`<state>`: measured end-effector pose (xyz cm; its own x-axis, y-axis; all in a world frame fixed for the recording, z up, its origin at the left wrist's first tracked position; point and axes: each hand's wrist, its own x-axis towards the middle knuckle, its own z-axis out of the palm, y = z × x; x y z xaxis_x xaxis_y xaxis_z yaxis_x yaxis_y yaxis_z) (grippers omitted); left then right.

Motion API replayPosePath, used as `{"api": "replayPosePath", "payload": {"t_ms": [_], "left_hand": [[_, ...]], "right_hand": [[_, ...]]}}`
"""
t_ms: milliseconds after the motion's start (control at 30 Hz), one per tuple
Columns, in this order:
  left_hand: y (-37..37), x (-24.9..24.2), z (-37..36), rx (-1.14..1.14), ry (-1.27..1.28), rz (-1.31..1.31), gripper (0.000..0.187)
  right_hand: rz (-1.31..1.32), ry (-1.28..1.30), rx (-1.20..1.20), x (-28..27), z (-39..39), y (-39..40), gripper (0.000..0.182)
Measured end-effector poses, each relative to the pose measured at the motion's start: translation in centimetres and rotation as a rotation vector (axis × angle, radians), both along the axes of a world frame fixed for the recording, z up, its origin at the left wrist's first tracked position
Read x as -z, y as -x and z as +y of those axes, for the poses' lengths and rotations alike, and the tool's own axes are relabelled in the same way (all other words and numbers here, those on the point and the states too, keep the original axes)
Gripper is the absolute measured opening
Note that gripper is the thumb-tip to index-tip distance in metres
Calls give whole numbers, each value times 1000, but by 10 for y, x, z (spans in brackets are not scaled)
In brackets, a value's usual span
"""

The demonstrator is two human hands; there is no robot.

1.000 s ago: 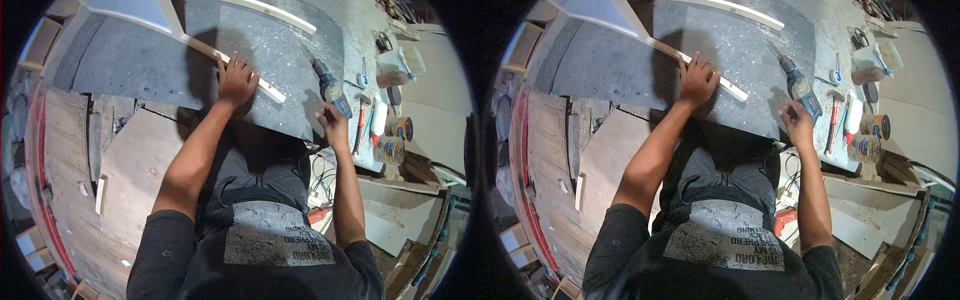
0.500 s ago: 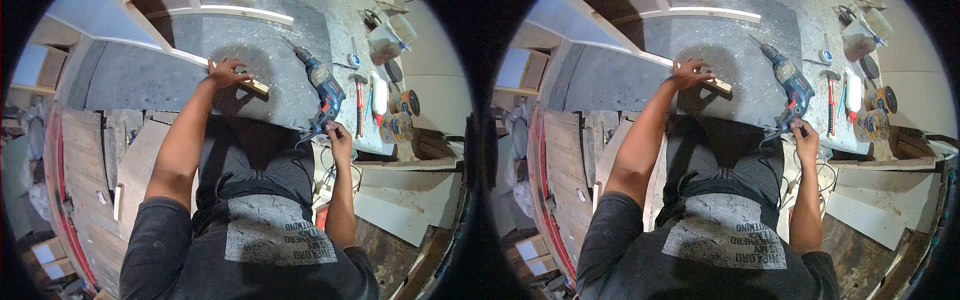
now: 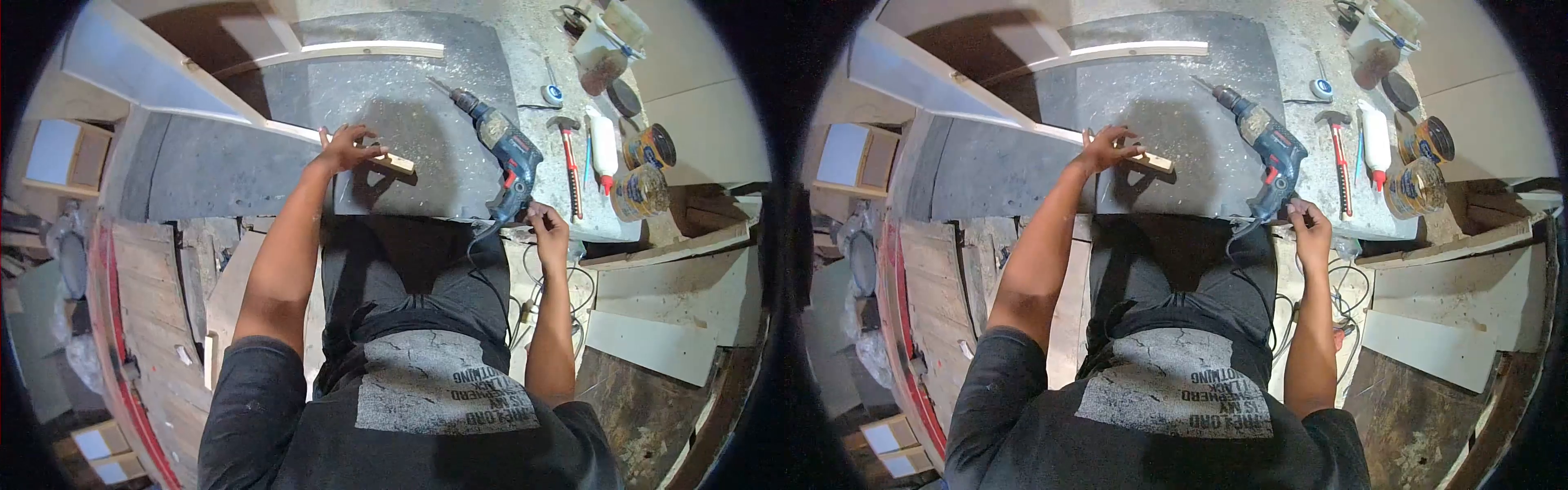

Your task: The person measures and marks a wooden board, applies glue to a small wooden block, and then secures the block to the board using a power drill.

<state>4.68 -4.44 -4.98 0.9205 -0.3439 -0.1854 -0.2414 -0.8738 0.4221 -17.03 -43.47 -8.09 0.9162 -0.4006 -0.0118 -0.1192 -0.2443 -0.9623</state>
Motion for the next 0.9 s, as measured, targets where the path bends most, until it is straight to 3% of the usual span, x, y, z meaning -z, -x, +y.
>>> {"api": "replayPosePath", "payload": {"t_ms": [133,233,500,700,833,900], "left_hand": [[2,6,6,44,2,-44,62],[-13,10,9,-64,214,161,61],[-7,-3,3,4,128,194,56],[8,-23,-10,24,15,166,67],[2,-19,-2,39,103,250,71],[-5,-6,2,44,334,318,74]], "right_hand": [[-27,-3,47,5,-14,6,22],[9,-101,82,-3,-12,15,23],[11,-186,154,31,-9,42,23],[65,-287,248,34,-29,49,22],[-67,-117,344,28,-73,24,23],[-229,123,394,12,-97,-2,22]]}}
